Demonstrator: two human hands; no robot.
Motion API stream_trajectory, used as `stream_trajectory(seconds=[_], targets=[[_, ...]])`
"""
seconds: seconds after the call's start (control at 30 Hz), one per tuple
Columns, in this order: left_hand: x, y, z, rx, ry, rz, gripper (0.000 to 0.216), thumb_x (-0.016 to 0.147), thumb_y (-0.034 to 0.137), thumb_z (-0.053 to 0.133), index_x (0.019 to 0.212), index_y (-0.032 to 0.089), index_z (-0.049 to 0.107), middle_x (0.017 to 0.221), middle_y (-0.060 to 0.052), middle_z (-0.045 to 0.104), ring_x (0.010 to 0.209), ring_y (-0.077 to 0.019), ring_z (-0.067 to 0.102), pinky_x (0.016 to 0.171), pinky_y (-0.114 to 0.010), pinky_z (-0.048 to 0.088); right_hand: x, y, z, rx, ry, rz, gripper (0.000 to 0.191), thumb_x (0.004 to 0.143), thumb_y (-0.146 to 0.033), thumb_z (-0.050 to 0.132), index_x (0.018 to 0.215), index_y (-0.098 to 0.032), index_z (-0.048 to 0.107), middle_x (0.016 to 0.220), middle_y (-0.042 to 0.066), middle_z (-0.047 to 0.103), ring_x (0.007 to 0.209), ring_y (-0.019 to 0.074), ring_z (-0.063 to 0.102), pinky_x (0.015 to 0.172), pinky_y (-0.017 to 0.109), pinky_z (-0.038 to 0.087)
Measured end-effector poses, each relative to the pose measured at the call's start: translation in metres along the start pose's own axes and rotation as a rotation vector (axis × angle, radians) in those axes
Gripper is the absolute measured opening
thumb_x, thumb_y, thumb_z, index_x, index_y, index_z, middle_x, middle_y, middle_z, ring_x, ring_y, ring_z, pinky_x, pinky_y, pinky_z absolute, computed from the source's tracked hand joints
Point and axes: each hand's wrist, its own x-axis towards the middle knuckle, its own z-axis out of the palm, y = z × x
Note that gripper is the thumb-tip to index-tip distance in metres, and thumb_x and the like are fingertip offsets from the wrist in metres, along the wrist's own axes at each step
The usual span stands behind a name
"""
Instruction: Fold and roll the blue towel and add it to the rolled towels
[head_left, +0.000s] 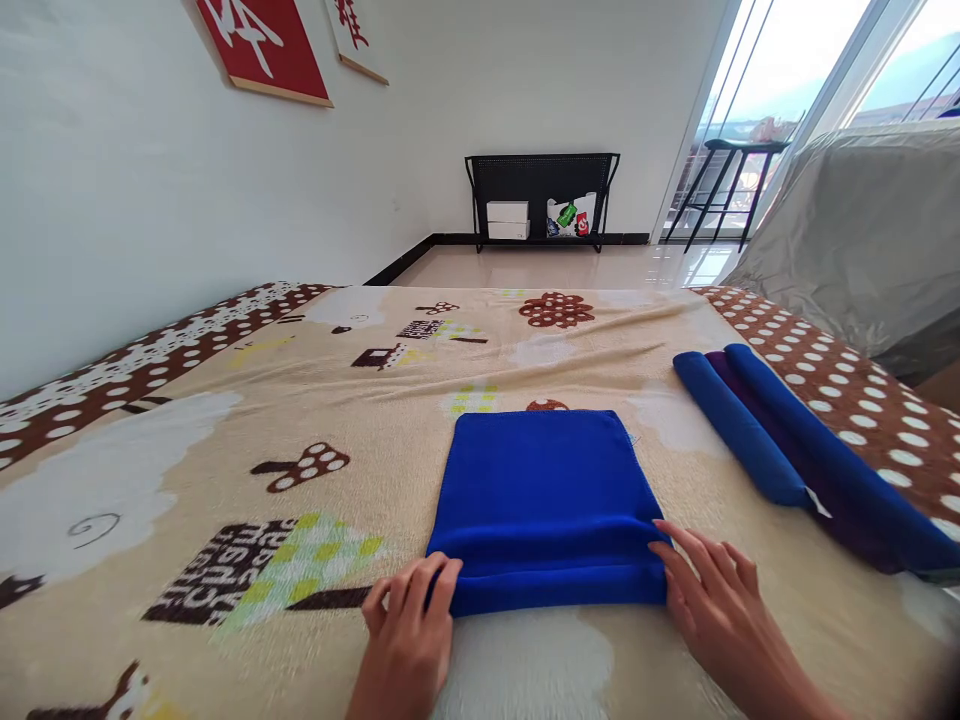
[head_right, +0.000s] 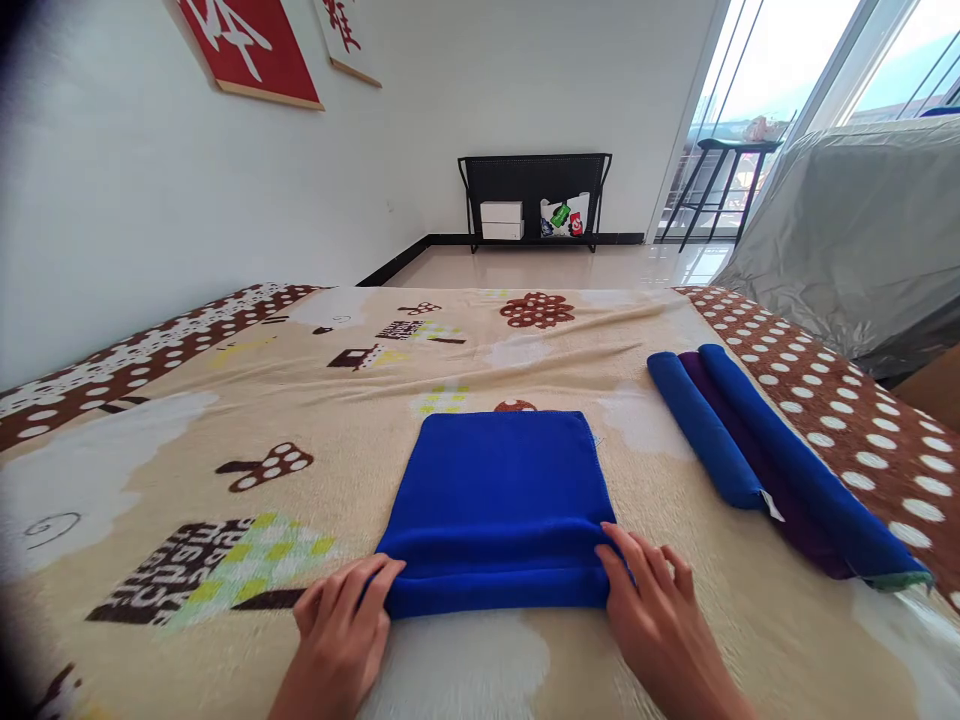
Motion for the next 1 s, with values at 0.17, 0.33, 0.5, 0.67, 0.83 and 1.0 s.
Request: stream_trajectory(seconds=[0.17,0.33,0.5,0.67,0.83,1.0], targets=[[0.024,0.06,0.023,-0.101,-0.037,0.303,0.05,0.095,0.005,0.029,0.135,0.013,0.058,0.132,-0.006,0.066,0.129,-0.016,0.052,0.11,-0.031,0.032,0.025,-0.051,0.014,0.135,-0.062,-0.305,0.042,0.099,-0.01,0.037,0.135,-0.015,0.057,0.136,0.003,0.063,0.126,0.0173,0.055,0.108,0.034,0.035],[0.023,0.033,0.018,0.112,-0.208,0.323,0.051,0.1,0.03,0.044,0.149,0.017,0.042,0.15,-0.004,0.052,0.139,-0.0169,0.044,0.112,-0.032,0.033,0.02,-0.021,0.014,-0.039,-0.234,-0.261,0.058,0.099,-0.037,0.048,0.151,-0.013,0.038,0.154,0.003,0.044,0.138,0.0178,0.045,0.109,0.035,0.037],[0.007,-0.007,0.006,0.221,-0.2,0.139,0.053,0.099,0.037,0.046,0.148,0.017,0.044,0.15,-0.006,0.052,0.138,-0.0198,0.046,0.123,-0.041,0.008,-0.003,0.011,0.011,-0.126,-0.222,-0.111,0.066,0.098,-0.045,0.047,0.153,-0.01,0.033,0.154,0.007,0.042,0.141,0.0228,0.043,0.117,0.042,0.03],[0.02,0.027,0.006,0.164,-0.119,0.178,0.051,0.092,0.015,0.047,0.143,0.01,0.05,0.15,-0.011,0.051,0.139,-0.0239,0.045,0.124,-0.05,0.008,0.014,-0.022,0.008,-0.119,-0.174,-0.17,0.063,0.096,-0.041,0.053,0.15,-0.01,0.039,0.153,0.01,0.043,0.141,0.0262,0.043,0.116,0.046,0.031],[0.045,0.057,0.019,0.084,-0.274,0.354,0.054,0.097,0.026,0.044,0.15,0.012,0.04,0.155,-0.005,0.044,0.142,-0.0187,0.043,0.113,-0.035,0.036,0.047,-0.051,0.016,0.0,-0.292,-0.248,0.055,0.1,-0.038,0.046,0.149,-0.015,0.041,0.155,0.005,0.04,0.141,0.0214,0.044,0.108,0.04,0.045],[0.03,0.011,0.022,0.126,-0.305,0.092,0.059,0.1,0.042,0.045,0.154,0.024,0.031,0.155,-0.003,0.044,0.14,-0.0218,0.045,0.109,-0.042,0.041,0.035,-0.013,0.031,-0.028,-0.303,-0.087,0.067,0.1,-0.047,0.044,0.157,-0.017,0.026,0.157,0.006,0.035,0.143,0.0246,0.04,0.11,0.046,0.043]])
